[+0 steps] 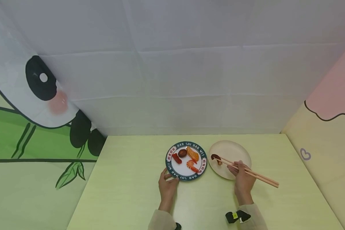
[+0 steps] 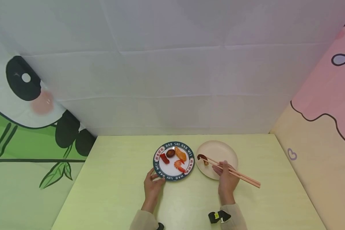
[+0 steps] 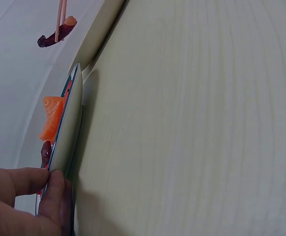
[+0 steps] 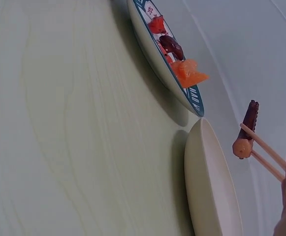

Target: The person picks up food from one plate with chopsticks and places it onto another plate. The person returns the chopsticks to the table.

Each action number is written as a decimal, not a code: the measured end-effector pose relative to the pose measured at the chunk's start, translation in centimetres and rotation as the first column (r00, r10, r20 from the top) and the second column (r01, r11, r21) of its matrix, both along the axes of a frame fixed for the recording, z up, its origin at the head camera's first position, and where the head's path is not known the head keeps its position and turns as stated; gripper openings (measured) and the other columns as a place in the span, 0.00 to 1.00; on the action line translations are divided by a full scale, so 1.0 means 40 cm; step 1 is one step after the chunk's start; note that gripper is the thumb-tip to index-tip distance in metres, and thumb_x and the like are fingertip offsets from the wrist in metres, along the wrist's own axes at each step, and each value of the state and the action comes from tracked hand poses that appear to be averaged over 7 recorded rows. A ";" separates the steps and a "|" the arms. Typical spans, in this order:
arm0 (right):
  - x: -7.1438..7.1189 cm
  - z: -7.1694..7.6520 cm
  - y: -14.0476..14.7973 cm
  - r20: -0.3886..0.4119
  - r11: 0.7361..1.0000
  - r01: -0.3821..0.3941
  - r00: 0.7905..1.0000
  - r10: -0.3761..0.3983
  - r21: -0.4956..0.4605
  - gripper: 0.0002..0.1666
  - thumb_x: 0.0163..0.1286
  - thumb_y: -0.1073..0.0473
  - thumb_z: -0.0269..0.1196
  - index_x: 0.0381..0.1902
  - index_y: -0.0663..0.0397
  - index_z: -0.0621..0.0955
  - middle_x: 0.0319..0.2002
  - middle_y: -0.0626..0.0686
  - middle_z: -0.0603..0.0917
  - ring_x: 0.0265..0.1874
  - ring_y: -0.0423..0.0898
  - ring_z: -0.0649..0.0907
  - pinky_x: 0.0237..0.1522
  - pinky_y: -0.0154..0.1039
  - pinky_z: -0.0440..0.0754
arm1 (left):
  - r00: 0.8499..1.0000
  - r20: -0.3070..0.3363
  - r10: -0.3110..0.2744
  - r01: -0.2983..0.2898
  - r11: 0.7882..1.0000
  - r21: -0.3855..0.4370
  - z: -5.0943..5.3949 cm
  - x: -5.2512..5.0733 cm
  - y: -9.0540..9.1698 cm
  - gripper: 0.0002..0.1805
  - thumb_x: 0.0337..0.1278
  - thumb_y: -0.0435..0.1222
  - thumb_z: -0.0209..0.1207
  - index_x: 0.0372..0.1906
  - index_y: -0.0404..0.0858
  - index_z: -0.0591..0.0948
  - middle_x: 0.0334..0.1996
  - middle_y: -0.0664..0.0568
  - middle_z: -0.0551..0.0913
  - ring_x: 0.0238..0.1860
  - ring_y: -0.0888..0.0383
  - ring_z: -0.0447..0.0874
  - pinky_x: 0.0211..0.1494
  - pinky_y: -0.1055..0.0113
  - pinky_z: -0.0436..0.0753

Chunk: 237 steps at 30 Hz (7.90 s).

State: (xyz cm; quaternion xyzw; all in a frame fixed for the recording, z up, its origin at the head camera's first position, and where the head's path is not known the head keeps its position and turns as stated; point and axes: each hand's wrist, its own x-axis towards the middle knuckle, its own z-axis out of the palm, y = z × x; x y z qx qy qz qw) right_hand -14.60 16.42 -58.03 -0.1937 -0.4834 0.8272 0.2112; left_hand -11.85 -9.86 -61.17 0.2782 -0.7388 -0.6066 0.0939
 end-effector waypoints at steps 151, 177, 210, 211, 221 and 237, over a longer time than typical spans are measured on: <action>-0.064 -0.015 0.145 0.084 0.980 0.178 0.982 -0.171 -0.087 0.13 0.78 0.60 0.63 0.33 0.59 0.86 0.28 0.52 0.90 0.24 0.41 0.91 0.34 0.33 0.94 | 0.998 -0.036 0.042 -0.037 0.991 0.131 -0.002 -0.009 0.001 0.42 0.47 0.13 0.67 0.72 0.26 0.72 0.50 0.35 0.78 0.35 0.56 0.85 0.35 0.66 0.95; -0.066 0.013 0.154 0.125 0.978 0.181 0.978 -0.168 -0.106 0.11 0.79 0.62 0.61 0.34 0.58 0.85 0.28 0.48 0.88 0.24 0.41 0.91 0.35 0.32 0.93 | 0.996 -0.078 0.036 -0.025 0.991 0.134 -0.003 -0.006 0.001 0.41 0.45 0.12 0.67 0.71 0.24 0.72 0.47 0.35 0.78 0.38 0.45 0.90 0.35 0.64 0.96; -0.084 0.007 0.159 0.066 0.980 0.187 0.981 -0.183 -0.068 0.15 0.79 0.65 0.60 0.30 0.58 0.86 0.25 0.49 0.88 0.23 0.42 0.91 0.32 0.32 0.93 | 0.998 -0.055 0.045 -0.036 0.988 0.147 -0.013 -0.011 0.002 0.41 0.47 0.13 0.67 0.72 0.25 0.72 0.46 0.37 0.78 0.33 0.58 0.86 0.34 0.67 0.95; -0.084 0.006 0.160 0.068 0.981 0.188 0.981 -0.184 -0.057 0.16 0.79 0.65 0.60 0.29 0.57 0.86 0.25 0.48 0.88 0.23 0.41 0.91 0.33 0.31 0.93 | 0.997 -0.056 0.045 -0.037 0.988 0.148 -0.013 -0.011 0.002 0.41 0.47 0.13 0.67 0.72 0.25 0.72 0.46 0.37 0.78 0.33 0.58 0.86 0.34 0.67 0.95; -0.095 -0.007 0.161 0.103 0.981 0.193 0.977 -0.189 -0.031 0.15 0.79 0.62 0.61 0.30 0.55 0.86 0.26 0.46 0.88 0.23 0.40 0.91 0.33 0.31 0.93 | 0.997 -0.057 0.053 -0.043 0.988 0.151 -0.011 -0.009 0.003 0.41 0.46 0.13 0.67 0.72 0.25 0.72 0.46 0.37 0.78 0.33 0.59 0.85 0.34 0.66 0.95; -0.096 -0.010 0.154 0.038 0.981 0.192 0.981 -0.191 -0.016 0.17 0.80 0.64 0.59 0.29 0.57 0.87 0.24 0.50 0.89 0.21 0.41 0.90 0.30 0.32 0.93 | 0.992 -0.122 0.029 -0.009 0.986 0.165 -0.007 0.003 -0.001 0.42 0.44 0.13 0.66 0.71 0.23 0.72 0.45 0.36 0.79 0.37 0.44 0.89 0.35 0.66 0.95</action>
